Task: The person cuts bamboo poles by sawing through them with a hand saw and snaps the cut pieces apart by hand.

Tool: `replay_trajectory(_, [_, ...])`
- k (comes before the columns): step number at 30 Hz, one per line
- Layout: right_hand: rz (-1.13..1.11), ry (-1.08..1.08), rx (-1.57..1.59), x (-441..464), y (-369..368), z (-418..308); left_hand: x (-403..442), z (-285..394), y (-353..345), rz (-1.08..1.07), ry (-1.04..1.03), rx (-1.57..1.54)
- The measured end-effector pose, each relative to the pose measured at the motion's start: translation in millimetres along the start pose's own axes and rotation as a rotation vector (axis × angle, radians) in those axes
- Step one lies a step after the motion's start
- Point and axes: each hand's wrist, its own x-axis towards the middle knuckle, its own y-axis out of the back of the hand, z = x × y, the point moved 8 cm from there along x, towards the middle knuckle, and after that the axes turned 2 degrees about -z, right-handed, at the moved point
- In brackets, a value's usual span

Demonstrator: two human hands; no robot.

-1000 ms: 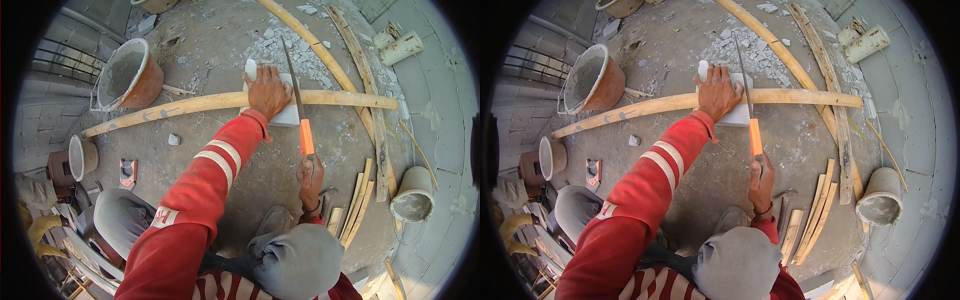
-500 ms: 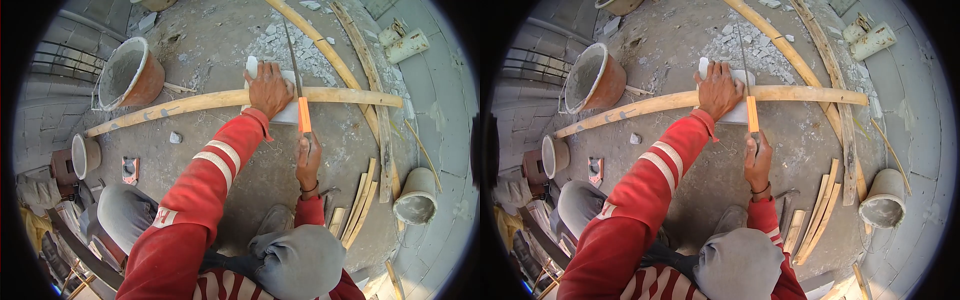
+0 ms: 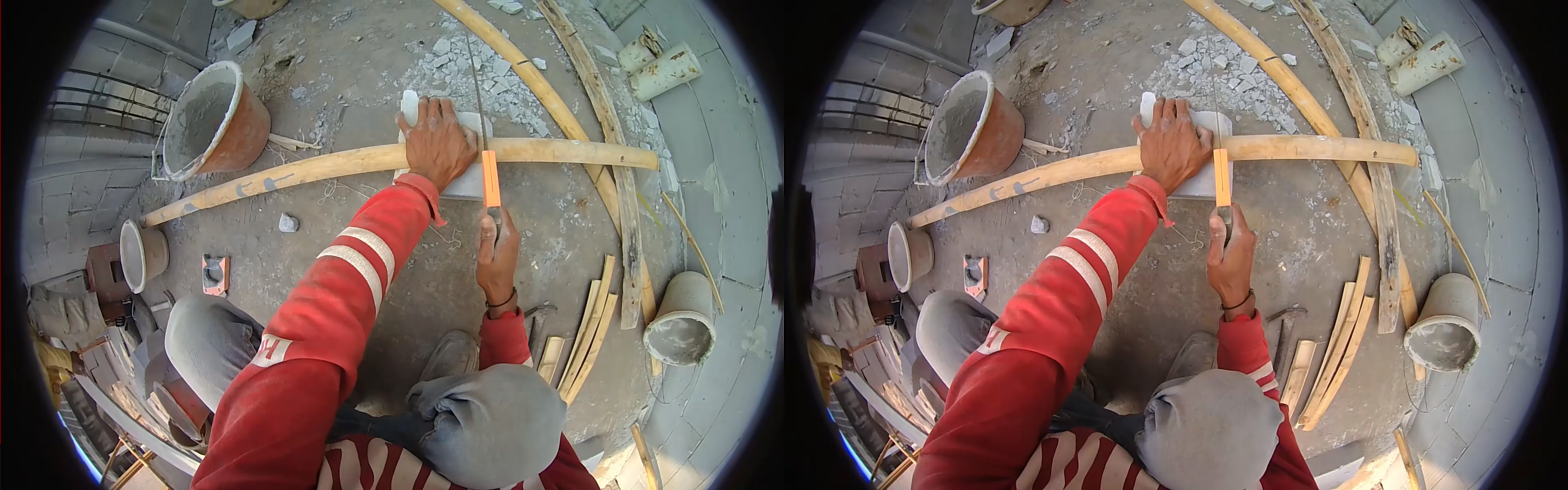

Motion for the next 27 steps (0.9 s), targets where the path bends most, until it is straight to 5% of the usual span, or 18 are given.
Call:
replay_trajectory(4, [-0.105, -0.167, 0.066, -92, 31, 9, -1, -2, -3, -0.008, 0.009, 0.012])
replay_trajectory(6, [0.020, -0.173, -0.181, -205, 58, 84, 1, 0, -3, 0.002, -0.002, 0.014])
replay_trajectory(9, [0.014, -0.113, -0.235, -158, 51, 37, -6, 3, -5, -0.006, -0.036, 0.011])
replay_trajectory(10, [-0.114, -0.145, -0.021, -102, 33, 33, -4, 2, -4, -0.008, -0.029, 0.038])
replay_trajectory(14, [0.041, 0.160, -0.045, 6, 7, -17, 1, 2, 1, -0.025, 0.022, 0.058])
replay_trajectory(16, [-0.072, -0.134, 0.044, -29, 15, -4, -1, 3, -1, -0.023, 0.009, 0.062])
replay_trajectory(21, [-0.141, -0.328, -0.149, -214, 65, 79, -2, 0, -1, 0.061, -0.003, 0.034])
replay_trajectory(27, [0.007, 0.094, -0.037, 17, -5, 4, 1, -1, 2, 0.001, 0.014, -0.015])
